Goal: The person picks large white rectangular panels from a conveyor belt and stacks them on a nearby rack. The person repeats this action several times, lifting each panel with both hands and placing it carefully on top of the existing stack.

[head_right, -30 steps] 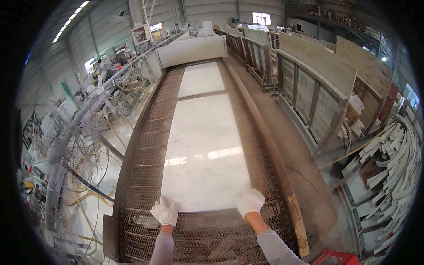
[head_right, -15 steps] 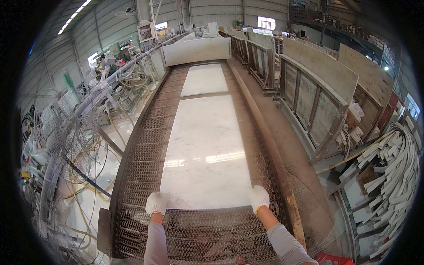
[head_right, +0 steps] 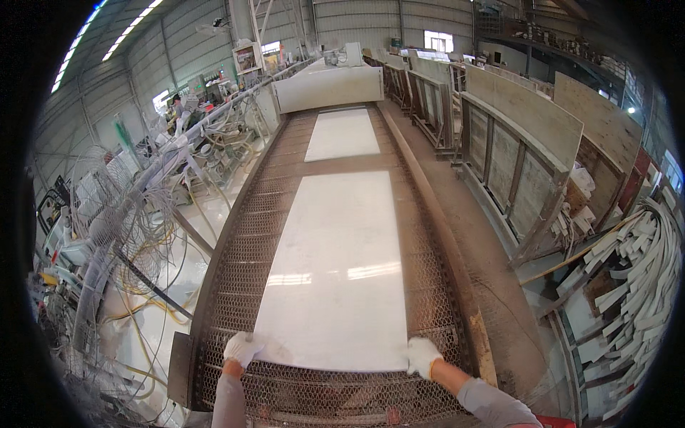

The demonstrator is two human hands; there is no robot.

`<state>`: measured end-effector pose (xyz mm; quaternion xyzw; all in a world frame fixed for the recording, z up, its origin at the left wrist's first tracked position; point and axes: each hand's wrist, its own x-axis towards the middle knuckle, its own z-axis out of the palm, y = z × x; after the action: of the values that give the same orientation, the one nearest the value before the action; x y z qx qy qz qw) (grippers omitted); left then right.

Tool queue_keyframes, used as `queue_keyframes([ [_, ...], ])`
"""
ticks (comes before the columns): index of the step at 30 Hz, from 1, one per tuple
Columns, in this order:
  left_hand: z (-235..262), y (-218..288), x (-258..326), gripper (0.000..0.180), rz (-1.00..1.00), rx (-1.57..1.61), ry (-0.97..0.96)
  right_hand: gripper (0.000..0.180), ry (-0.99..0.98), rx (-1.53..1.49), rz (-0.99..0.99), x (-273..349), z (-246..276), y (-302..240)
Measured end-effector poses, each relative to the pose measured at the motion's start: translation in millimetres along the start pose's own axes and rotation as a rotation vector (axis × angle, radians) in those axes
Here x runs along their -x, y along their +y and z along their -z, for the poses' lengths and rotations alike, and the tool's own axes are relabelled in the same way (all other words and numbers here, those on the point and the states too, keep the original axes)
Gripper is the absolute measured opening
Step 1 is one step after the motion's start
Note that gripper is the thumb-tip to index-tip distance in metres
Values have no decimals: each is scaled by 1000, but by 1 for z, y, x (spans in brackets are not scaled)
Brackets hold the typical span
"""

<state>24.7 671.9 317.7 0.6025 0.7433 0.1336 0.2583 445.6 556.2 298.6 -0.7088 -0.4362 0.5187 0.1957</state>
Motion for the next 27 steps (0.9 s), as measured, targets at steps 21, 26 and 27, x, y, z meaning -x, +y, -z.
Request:
queue_keyframes([
  [21, 49, -189, 220, 34, 64, 29, 2, 16, -741, -580, -382, 206, -167, 119],
  [26, 63, -212, 246, 32, 285, 214, -37, 12, -803, -496, 7, 242, -220, 126],
  [27, 64, -220, 249, 31, 307, 241, -26, 7, -782, -564, -129, 252, -225, 129],
])
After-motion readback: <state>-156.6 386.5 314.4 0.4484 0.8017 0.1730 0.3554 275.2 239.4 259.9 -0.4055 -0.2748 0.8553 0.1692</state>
